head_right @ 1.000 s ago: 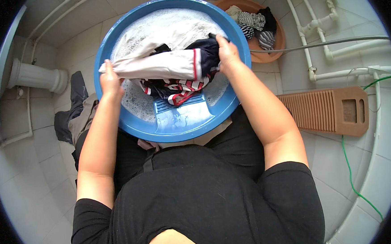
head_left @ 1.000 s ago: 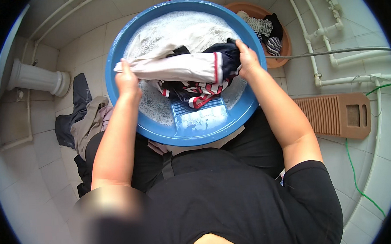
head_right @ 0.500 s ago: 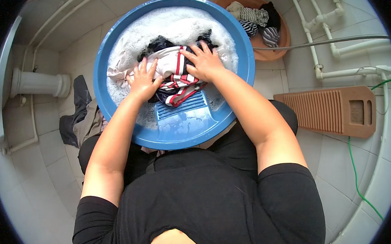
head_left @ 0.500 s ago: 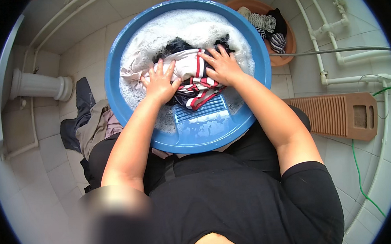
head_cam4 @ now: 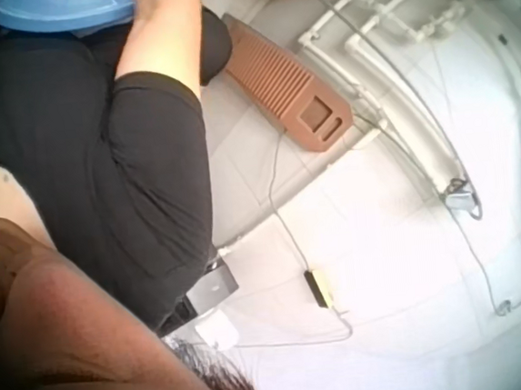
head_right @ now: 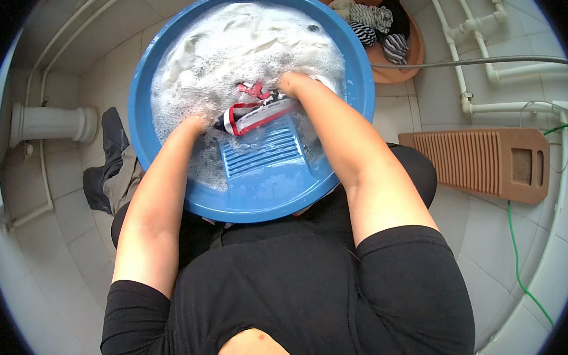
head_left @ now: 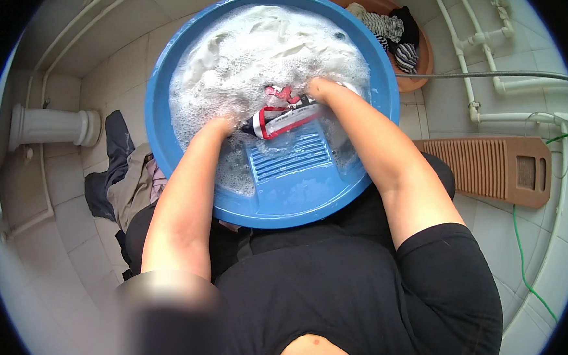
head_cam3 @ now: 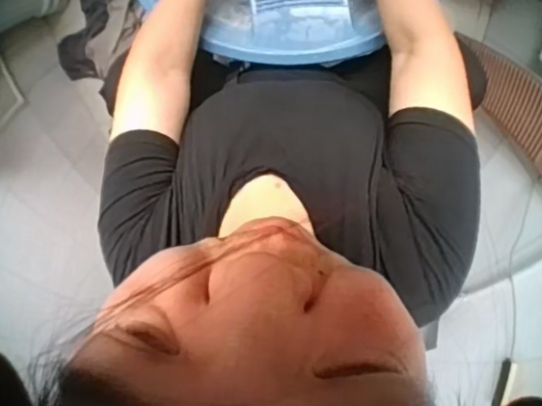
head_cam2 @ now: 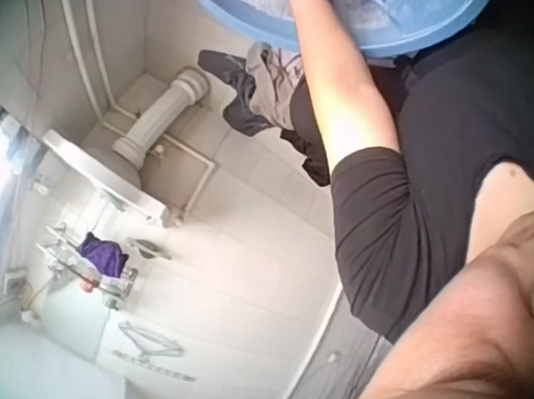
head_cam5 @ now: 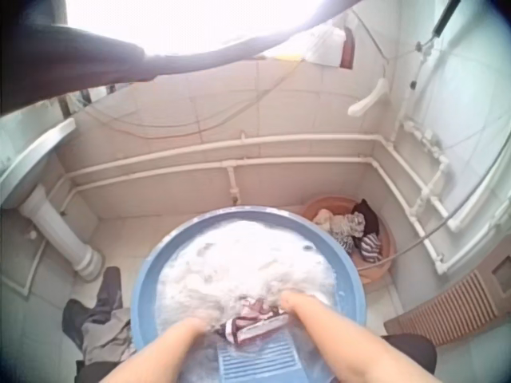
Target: The person sits on the floor and hand-washes clothes in a blue basin filled with soapy water. They scrub a dark garment with red and white stripes against a washboard, then switch to scrubbing a white cloth, repeatedly submerging and wringing the items.
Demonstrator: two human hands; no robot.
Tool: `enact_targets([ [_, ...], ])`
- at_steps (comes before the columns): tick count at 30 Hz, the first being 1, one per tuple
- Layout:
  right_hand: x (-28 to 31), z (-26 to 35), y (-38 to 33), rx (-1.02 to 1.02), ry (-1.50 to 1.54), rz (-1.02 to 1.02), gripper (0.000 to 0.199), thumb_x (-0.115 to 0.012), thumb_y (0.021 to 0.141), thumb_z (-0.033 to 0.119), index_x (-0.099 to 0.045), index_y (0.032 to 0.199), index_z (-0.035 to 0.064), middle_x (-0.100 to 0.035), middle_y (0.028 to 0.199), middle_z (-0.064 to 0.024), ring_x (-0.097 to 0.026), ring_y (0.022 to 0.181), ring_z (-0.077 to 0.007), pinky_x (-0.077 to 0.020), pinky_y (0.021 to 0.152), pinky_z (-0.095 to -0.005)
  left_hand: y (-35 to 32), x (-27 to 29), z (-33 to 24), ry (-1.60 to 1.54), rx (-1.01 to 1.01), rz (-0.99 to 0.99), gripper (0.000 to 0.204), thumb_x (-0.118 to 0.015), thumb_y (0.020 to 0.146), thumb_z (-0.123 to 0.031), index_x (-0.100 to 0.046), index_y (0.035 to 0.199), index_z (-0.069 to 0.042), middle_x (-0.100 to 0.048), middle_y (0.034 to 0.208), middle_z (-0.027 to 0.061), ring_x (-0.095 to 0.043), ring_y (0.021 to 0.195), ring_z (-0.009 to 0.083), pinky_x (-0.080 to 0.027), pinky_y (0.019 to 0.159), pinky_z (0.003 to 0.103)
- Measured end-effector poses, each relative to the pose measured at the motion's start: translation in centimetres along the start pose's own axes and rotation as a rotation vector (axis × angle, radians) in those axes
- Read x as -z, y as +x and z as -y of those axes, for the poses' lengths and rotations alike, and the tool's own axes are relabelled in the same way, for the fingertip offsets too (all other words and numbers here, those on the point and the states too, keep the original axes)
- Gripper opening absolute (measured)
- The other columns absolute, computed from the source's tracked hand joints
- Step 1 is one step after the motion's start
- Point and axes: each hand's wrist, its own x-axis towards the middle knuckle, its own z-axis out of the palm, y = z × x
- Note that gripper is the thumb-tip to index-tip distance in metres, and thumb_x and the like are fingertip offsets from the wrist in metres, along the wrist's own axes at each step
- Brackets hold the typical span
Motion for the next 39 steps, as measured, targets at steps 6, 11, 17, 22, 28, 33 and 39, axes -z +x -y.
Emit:
enact_targets([
  [6,3.5,1.8,-5.5,-0.095,0.412,0.228,0.072,-0.054,0.074,0.063,-0.057,0.116,0.0041,-0.058,0.111,-0.0184,-0.055,0.101,-0.0278,-0.0405,0.088,-0.0362,-5.9,3.8,-7.0,-0.043,0.022,-0.287,0.056,-0.056,0.081,-0.041,-0.046,0.121,-0.002,-0.043,0.127,0.0229,-0.043,0.118,0.0375,-0.037,0.097,0.042],
  [11,2.3,0.4,-6.7,0.041,0.165,-0.235,0.070,-0.066,0.065,0.054,-0.057,0.113,0.0037,-0.062,0.101,-0.0202,-0.060,0.097,-0.0274,-0.0432,0.085,-0.0349,-10.1,3.5,-8.8,-0.073,-0.171,-0.147,0.073,-0.067,0.071,-0.043,-0.040,0.128,-0.007,-0.040,0.129,0.0234,-0.043,0.116,0.0382,-0.038,0.095,0.043],
  [17,3.3,0.3,-8.6,-0.020,0.034,-0.551,0.037,-0.062,0.074,0.036,-0.064,0.096,0.0061,-0.063,0.090,-0.0151,-0.060,0.089,-0.0286,-0.0459,0.079,-0.0355,-11.3,3.8,-3.9,-0.196,-0.153,-0.238,0.034,-0.051,0.075,-0.005,-0.059,0.107,-0.007,-0.052,0.115,0.0144,-0.054,0.101,0.0322,-0.043,0.090,0.037],
  [22,4.2,3.8,-12.4,0.321,-0.072,-0.361,0.043,-0.068,0.070,0.029,-0.058,0.106,0.0086,-0.056,0.108,-0.0108,-0.053,0.101,-0.0276,-0.0433,0.086,-0.0348,-11.6,2.7,-0.7,-0.216,-0.221,-0.343,0.038,-0.055,0.072,-0.005,-0.059,0.109,-0.006,-0.053,0.115,0.0149,-0.053,0.104,0.0316,-0.043,0.090,0.036],
  [28,1.5,3.1,-12.2,0.223,-0.358,-0.178,0.056,-0.065,0.069,0.026,-0.048,0.121,0.0139,-0.054,0.112,-0.0114,-0.055,0.102,-0.0277,-0.0445,0.088,-0.0365,-13.7,3.7,-2.6,-0.171,-0.219,-0.109,0.044,-0.059,0.067,-0.006,-0.056,0.111,-0.009,-0.057,0.101,0.0141,-0.054,0.100,0.0313,-0.045,0.084,0.036],
  [33,2.6,4.5,-12.7,0.209,-0.536,-0.385,0.026,-0.059,0.074,0.029,-0.067,0.089,0.0089,-0.065,0.091,-0.0150,-0.061,0.089,-0.0292,-0.0487,0.078,-0.0365,-12.8,6.2,-4.0,-0.236,0.022,-0.180,0.022,-0.054,0.076,-0.015,-0.057,0.096,-0.007,-0.060,0.094,0.0155,-0.057,0.092,0.0336,-0.045,0.079,0.039],
  [39,5.8,9.0,-14.7,0.392,0.747,-0.307,0.027,-0.054,0.078,0.023,-0.062,0.087,-0.0016,-0.064,0.081,-0.0140,-0.063,0.077,-0.0234,-0.0500,0.068,-0.0336,-11.7,8.9,-7.5,-1.171,-0.283,-0.383,0.043,-0.067,0.075,-0.021,-0.050,0.107,0.001,-0.058,0.099,0.0115,-0.058,0.087,0.0175,-0.047,0.076,0.028],
])
